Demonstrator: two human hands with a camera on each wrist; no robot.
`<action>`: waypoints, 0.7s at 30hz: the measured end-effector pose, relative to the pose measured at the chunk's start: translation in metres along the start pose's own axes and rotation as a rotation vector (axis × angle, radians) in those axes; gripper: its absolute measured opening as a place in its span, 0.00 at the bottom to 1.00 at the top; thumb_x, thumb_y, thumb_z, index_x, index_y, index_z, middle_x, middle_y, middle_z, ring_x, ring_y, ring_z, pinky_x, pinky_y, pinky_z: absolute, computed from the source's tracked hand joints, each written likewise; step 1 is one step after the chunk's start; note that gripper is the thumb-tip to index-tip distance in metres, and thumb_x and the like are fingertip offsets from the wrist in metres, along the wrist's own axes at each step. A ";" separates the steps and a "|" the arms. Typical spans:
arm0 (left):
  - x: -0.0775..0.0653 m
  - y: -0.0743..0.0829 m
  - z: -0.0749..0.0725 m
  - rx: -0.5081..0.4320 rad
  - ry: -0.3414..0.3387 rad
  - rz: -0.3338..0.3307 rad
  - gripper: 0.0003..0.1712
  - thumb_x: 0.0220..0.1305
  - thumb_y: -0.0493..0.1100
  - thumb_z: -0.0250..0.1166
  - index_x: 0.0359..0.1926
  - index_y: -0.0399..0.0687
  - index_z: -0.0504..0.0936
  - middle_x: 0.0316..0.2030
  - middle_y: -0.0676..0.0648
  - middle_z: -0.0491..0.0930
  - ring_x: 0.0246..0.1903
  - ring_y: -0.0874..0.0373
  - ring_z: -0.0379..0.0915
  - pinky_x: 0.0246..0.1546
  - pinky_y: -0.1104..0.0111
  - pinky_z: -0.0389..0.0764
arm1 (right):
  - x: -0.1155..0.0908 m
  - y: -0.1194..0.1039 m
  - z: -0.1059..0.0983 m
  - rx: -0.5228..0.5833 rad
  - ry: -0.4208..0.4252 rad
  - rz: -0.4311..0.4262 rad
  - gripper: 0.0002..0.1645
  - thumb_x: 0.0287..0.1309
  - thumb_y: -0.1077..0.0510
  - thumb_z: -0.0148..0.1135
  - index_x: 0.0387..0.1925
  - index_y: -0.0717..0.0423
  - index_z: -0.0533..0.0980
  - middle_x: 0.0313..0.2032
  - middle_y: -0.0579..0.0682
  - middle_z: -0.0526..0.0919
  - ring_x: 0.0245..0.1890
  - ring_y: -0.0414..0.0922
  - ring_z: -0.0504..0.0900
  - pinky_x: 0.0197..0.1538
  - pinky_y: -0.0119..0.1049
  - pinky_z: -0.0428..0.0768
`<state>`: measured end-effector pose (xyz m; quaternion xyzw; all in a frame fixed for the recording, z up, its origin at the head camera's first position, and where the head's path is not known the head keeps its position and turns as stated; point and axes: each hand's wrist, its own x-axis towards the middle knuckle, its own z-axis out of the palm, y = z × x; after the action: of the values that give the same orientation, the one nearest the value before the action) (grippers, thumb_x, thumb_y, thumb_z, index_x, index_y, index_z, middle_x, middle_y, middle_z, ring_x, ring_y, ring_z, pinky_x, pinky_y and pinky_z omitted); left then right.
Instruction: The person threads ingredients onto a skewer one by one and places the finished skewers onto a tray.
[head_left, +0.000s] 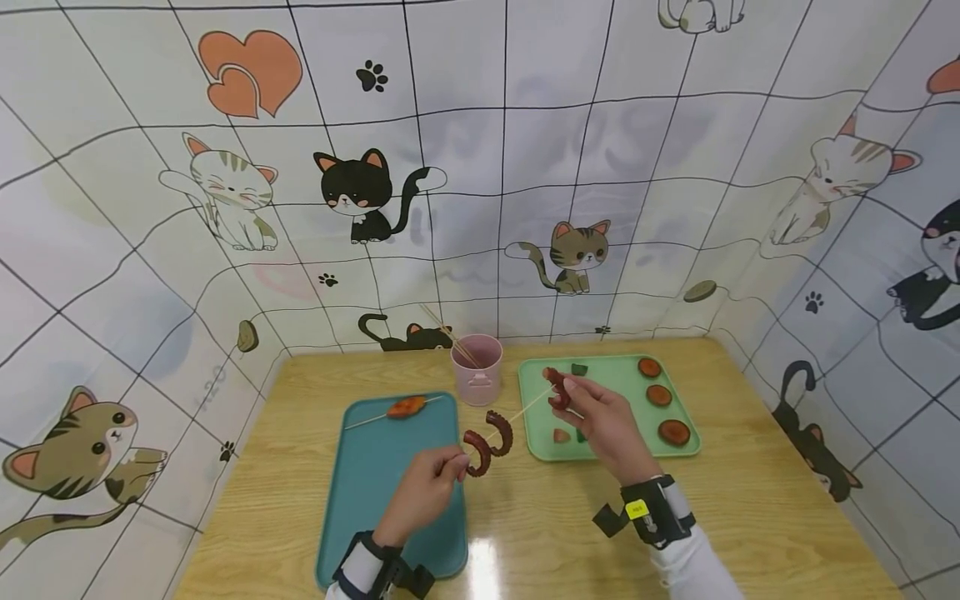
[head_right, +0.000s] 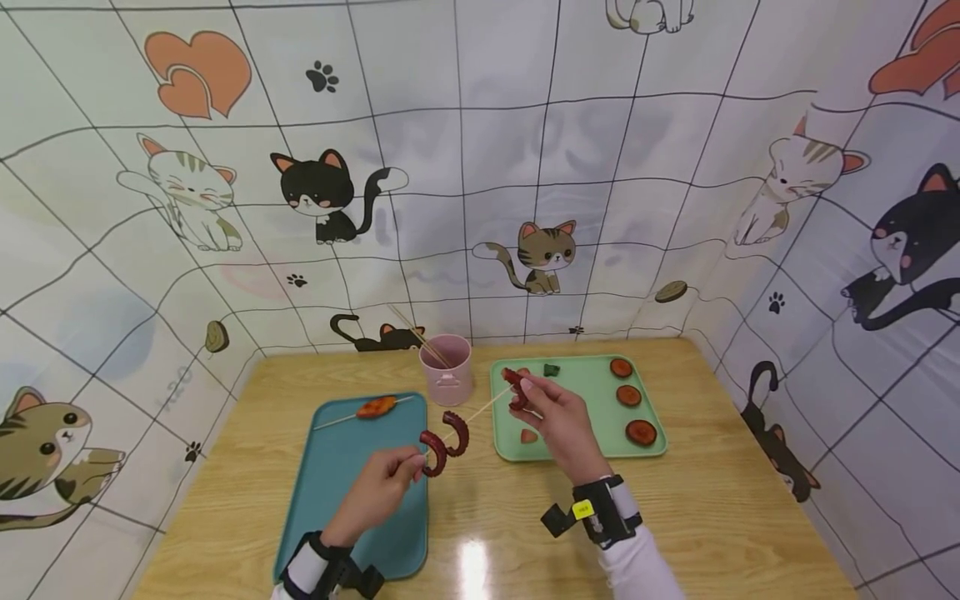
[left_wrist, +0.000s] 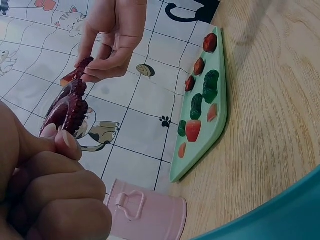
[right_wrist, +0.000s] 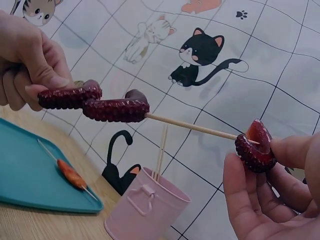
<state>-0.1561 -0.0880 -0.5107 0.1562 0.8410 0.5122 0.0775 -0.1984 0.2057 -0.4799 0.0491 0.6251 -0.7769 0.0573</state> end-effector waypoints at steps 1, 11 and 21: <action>0.000 0.000 0.000 0.001 0.000 0.001 0.23 0.80 0.46 0.54 0.25 0.42 0.76 0.17 0.53 0.61 0.14 0.68 0.50 0.19 0.72 0.57 | 0.000 0.000 0.001 0.008 0.007 0.006 0.36 0.71 0.47 0.63 0.69 0.67 0.70 0.56 0.51 0.78 0.53 0.44 0.84 0.58 0.37 0.83; 0.000 0.001 0.002 -0.007 -0.014 0.007 0.22 0.80 0.43 0.53 0.23 0.48 0.75 0.17 0.54 0.61 0.14 0.68 0.49 0.19 0.73 0.56 | -0.005 0.007 0.005 -0.028 -0.006 -0.035 0.32 0.71 0.48 0.63 0.68 0.64 0.72 0.55 0.51 0.82 0.52 0.43 0.85 0.57 0.36 0.83; -0.002 0.001 0.007 -0.018 -0.003 0.024 0.22 0.80 0.41 0.54 0.25 0.36 0.74 0.17 0.53 0.59 0.14 0.68 0.47 0.20 0.73 0.55 | -0.013 0.014 0.013 -0.005 0.035 -0.048 0.29 0.69 0.53 0.66 0.63 0.66 0.75 0.50 0.51 0.85 0.44 0.42 0.88 0.44 0.33 0.85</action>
<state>-0.1515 -0.0822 -0.5133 0.1665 0.8342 0.5206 0.0739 -0.1838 0.1908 -0.4885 0.0474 0.6289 -0.7755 0.0277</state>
